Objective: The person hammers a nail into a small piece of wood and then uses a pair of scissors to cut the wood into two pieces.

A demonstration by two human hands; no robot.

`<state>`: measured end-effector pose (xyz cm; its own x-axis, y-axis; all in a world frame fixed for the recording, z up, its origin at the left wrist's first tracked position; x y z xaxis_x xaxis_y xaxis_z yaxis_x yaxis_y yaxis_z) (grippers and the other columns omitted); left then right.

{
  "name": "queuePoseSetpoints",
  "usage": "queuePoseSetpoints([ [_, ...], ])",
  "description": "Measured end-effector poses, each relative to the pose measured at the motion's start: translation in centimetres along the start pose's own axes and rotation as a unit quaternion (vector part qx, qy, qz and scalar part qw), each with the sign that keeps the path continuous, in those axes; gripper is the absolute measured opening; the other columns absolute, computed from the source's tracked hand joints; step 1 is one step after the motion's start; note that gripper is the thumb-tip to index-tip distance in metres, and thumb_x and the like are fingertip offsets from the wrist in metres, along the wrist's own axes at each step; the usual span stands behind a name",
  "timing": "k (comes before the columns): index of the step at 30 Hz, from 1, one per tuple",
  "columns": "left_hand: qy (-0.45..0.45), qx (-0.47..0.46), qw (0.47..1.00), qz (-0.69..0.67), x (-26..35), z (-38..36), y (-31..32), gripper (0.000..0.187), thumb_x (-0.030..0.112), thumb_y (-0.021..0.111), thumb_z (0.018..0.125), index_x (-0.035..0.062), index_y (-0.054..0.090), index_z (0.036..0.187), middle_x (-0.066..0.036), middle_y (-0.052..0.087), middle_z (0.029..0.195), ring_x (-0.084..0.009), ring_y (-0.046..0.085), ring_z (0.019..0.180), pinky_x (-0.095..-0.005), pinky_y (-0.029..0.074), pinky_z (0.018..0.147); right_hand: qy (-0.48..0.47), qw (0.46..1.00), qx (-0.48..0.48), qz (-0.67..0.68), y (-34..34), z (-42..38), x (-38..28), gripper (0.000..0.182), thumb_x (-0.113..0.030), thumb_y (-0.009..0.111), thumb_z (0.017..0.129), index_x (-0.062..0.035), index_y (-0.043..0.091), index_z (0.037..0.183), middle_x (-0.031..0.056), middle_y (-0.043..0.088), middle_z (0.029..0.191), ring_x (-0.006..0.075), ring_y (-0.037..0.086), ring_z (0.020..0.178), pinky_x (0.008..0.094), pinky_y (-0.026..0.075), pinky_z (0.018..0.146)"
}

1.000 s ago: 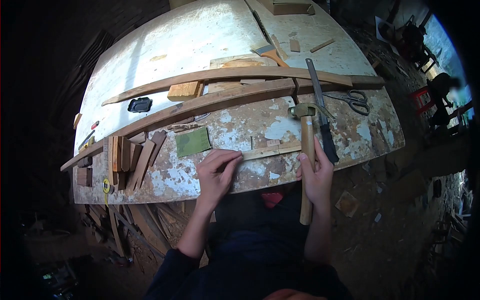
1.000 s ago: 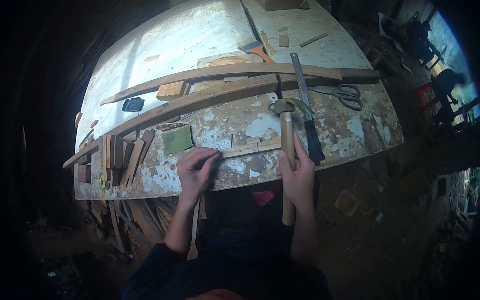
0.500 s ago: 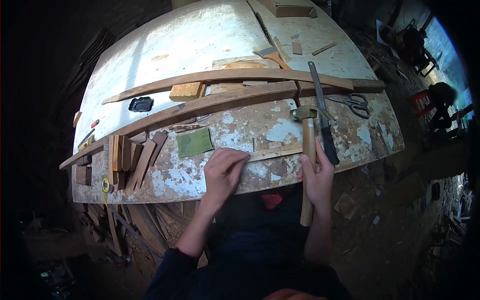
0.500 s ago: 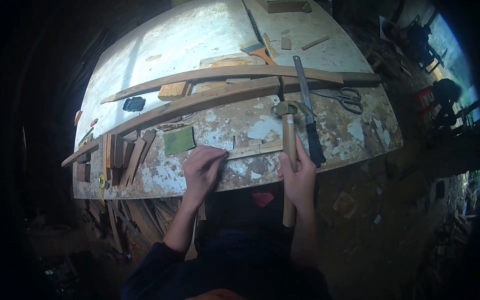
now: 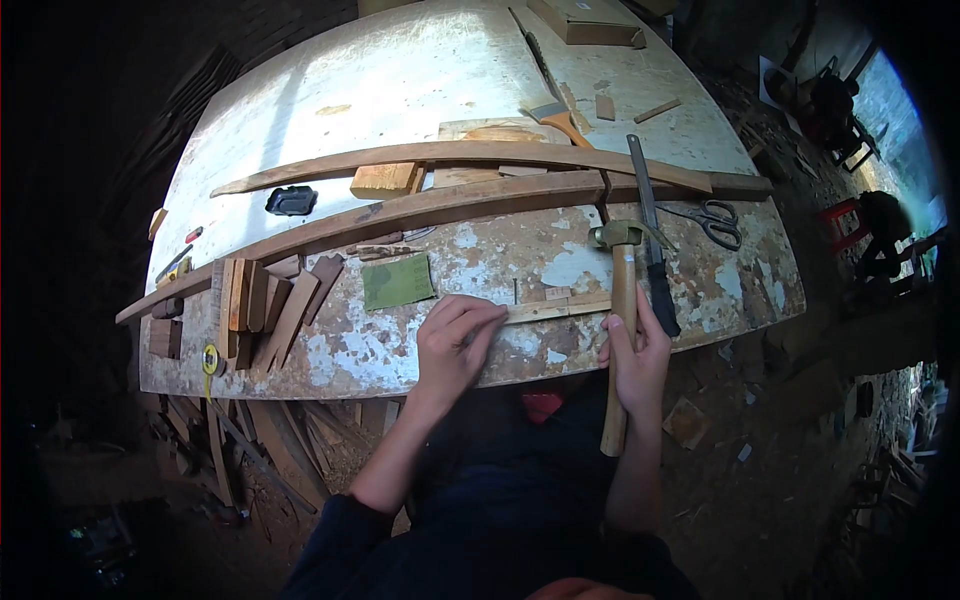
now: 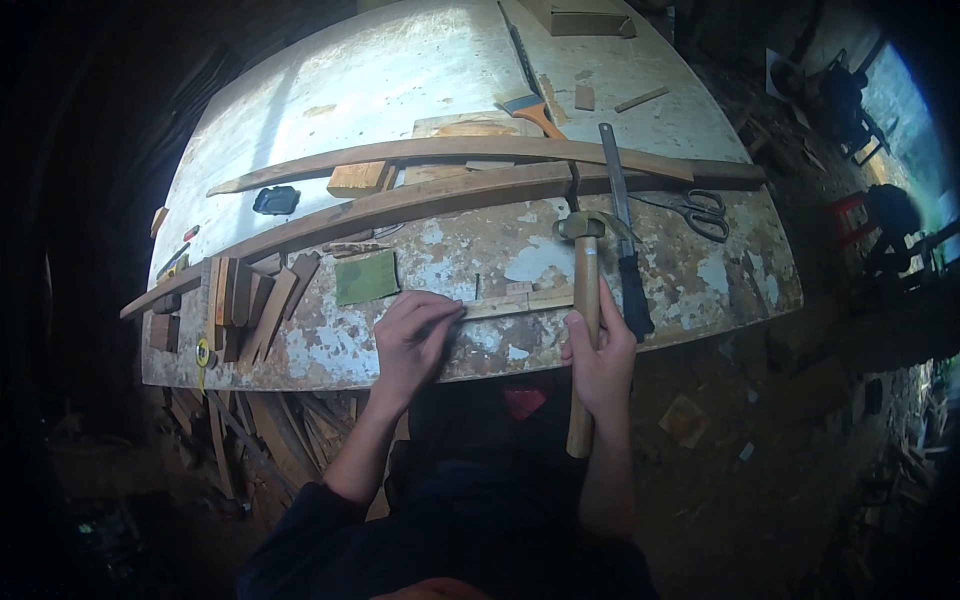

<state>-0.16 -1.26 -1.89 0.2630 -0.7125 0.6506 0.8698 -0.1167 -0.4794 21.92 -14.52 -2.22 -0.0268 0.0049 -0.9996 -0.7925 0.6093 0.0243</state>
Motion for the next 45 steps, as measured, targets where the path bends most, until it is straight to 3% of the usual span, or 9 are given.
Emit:
queuePoseSetpoints([
  [16,-0.003,-0.003,1.000,-0.013,-0.4,-0.1,0.2,0.017,-0.004,0.086,0.085,0.0020,0.084,0.100,-0.011,0.081,0.093,-0.0252,0.076,0.087,-0.0353,0.059,0.080,-0.023,1.000,0.001,-0.004,-0.1,-0.2,0.3,0.063,-0.006,0.066,0.110,0.0051,0.043,0.167,0.0026,0.068,0.095,0.0051,0.060,0.068,0.0232,0.052,0.059],
  [22,-0.001,-0.017,1.000,0.000,-0.7,-0.3,0.0,0.042,-0.004,0.085,0.086,0.0027,0.081,0.127,-0.012,0.080,0.093,-0.0251,0.076,0.085,-0.0348,0.060,0.079,-0.017,0.999,-0.044,0.013,-0.1,-3.3,-1.3,0.065,-0.001,0.064,0.108,0.0062,0.040,0.168,0.0078,0.070,0.102,0.0063,0.061,0.070,0.0228,0.052,0.060],
  [26,-0.022,-0.008,0.999,-0.037,-1.2,-0.7,0.2,0.067,-0.004,0.085,0.087,0.0059,0.069,0.151,-0.011,0.080,0.092,-0.0224,0.077,0.086,-0.0348,0.061,0.083,0.017,0.991,-0.130,0.013,0.2,-6.6,-3.0,0.067,0.001,0.064,0.105,0.0056,0.041,0.168,0.0102,0.071,0.105,0.0074,0.063,0.073,0.0236,0.052,0.062],
  [29,-0.049,-0.012,0.998,-0.046,-1.1,-0.7,0.1,0.070,-0.004,0.084,0.087,0.0063,0.067,0.153,-0.010,0.080,0.092,-0.0215,0.078,0.087,-0.0348,0.062,0.083,0.069,0.984,-0.162,-0.026,1.1,-7.7,-4.7,0.067,0.001,0.064,0.105,0.0046,0.042,0.168,0.0095,0.072,0.104,0.0074,0.063,0.075,0.0240,0.053,0.063],
  [33,-0.048,-0.012,0.998,-0.051,-1.2,-0.8,0.2,0.072,-0.004,0.084,0.086,0.0061,0.066,0.155,-0.010,0.079,0.093,-0.0223,0.078,0.087,-0.0354,0.062,0.084,0.036,0.985,-0.153,-0.073,1.6,-8.4,-5.7,0.066,0.001,0.068,0.102,0.0056,0.047,0.165,0.0091,0.073,0.103,0.0071,0.065,0.077,0.0233,0.055,0.067],
  [36,-0.054,-0.010,0.997,-0.060,-1.2,-0.8,0.0,0.073,-0.005,0.083,0.084,0.0059,0.066,0.155,-0.011,0.079,0.093,-0.0226,0.078,0.087,-0.0356,0.062,0.084,0.021,0.985,-0.164,-0.053,1.4,-9.1,-6.2,0.064,0.000,0.070,0.101,0.0084,0.050,0.162,0.0163,0.076,0.112,0.0125,0.072,0.088,0.0275,0.059,0.078],
  [40,-0.061,-0.013,0.996,-0.064,-1.2,-0.8,0.0,0.074,-0.006,0.081,0.083,0.0056,0.066,0.155,-0.011,0.079,0.093,-0.0228,0.078,0.087,-0.0356,0.062,0.084,0.003,0.974,-0.179,-0.139,2.2,-8.0,-5.5,0.062,-0.001,0.072,0.100,0.0116,0.052,0.158,0.0260,0.075,0.129,0.0222,0.075,0.112,0.0349,0.059,0.096],
  [45,-0.062,-0.011,0.996,-0.060,-1.2,-0.9,0.0,0.074,-0.006,0.080,0.083,0.0054,0.066,0.154,-0.011,0.077,0.091,-0.0224,0.077,0.085,-0.0351,0.062,0.082,0.013,0.978,-0.174,-0.111,2.5,-8.7,-6.0,0.062,-0.001,0.073,0.100,0.0121,0.052,0.157,0.0275,0.073,0.135,0.0252,0.074,0.120,0.0367,0.057,0.103],
])
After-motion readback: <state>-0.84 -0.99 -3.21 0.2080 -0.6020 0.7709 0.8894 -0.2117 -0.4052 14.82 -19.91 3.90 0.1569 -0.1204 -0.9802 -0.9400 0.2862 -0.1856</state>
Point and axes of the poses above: each hand's wrist, its own z-axis towards the middle knuckle, its own y-axis out of the palm, x = y × z, the point moved 1 cm from there along z, towards the middle knuckle
